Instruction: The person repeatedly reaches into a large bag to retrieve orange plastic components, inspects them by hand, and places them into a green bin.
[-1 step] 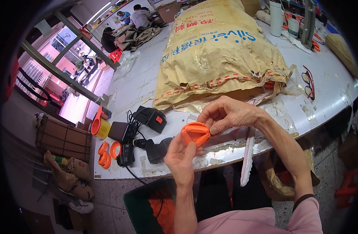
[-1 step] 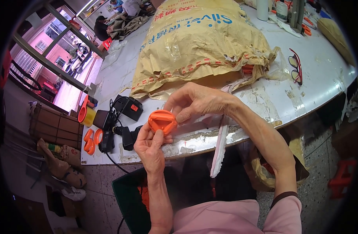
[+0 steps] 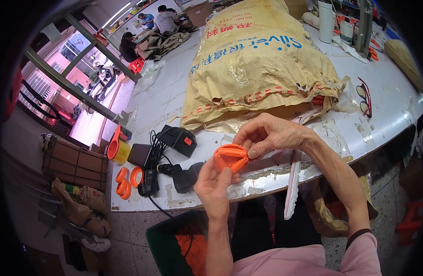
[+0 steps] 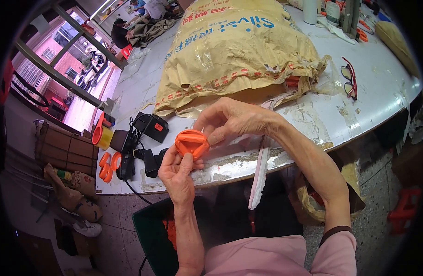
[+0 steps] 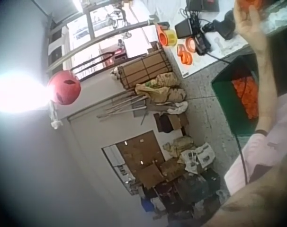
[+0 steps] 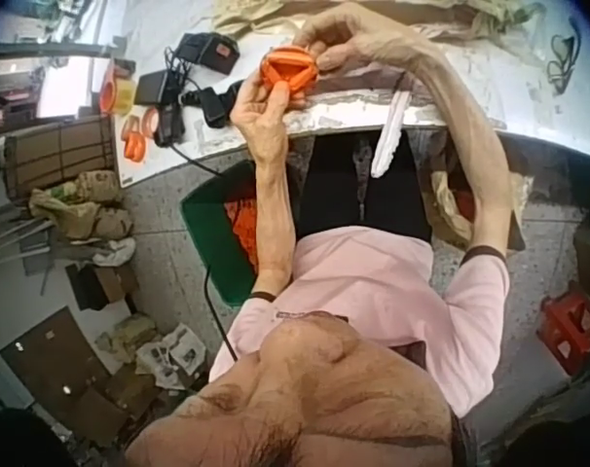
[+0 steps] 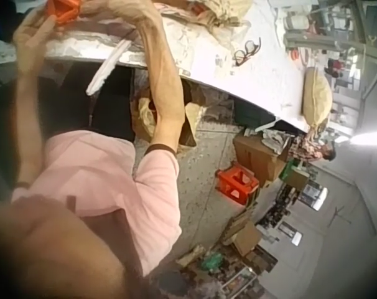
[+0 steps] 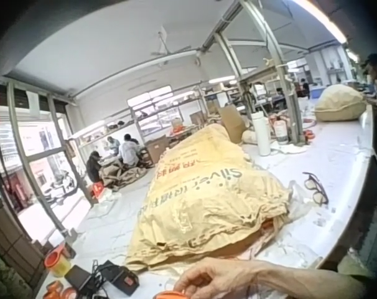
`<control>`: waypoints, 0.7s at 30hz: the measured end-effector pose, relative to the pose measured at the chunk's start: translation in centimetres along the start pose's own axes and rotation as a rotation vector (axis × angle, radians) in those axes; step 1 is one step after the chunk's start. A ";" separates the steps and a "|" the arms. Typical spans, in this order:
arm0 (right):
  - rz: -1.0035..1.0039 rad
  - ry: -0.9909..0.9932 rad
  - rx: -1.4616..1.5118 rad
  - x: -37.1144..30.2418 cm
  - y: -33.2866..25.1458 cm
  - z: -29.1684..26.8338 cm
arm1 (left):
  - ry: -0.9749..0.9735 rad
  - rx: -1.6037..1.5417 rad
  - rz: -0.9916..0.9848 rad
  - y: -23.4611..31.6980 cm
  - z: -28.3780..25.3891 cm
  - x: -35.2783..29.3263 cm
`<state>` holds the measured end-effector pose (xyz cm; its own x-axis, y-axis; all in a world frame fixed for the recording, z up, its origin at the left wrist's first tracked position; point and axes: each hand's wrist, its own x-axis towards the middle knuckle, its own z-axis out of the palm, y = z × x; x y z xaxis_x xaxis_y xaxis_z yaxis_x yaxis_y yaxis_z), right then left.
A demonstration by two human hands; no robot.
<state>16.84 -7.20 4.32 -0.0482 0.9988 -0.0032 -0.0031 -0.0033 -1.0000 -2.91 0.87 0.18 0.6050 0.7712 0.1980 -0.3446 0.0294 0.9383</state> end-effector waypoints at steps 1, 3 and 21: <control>0.000 0.003 0.000 -0.1 0.0 0.0 | 0.002 -0.006 -0.002 0.0 0.1 0.0; -0.009 0.001 -0.010 0.0 0.0 -0.1 | 0.004 -0.007 -0.006 0.1 0.2 0.0; 0.017 0.003 0.017 -0.2 -0.3 0.4 | 0.049 -0.068 0.004 0.4 0.0 -1.0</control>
<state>16.41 -7.38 4.67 -0.0454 0.9988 -0.0203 -0.0195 -0.0212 -0.9996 -3.67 0.15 0.36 0.5685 0.8013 0.1861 -0.3962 0.0684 0.9156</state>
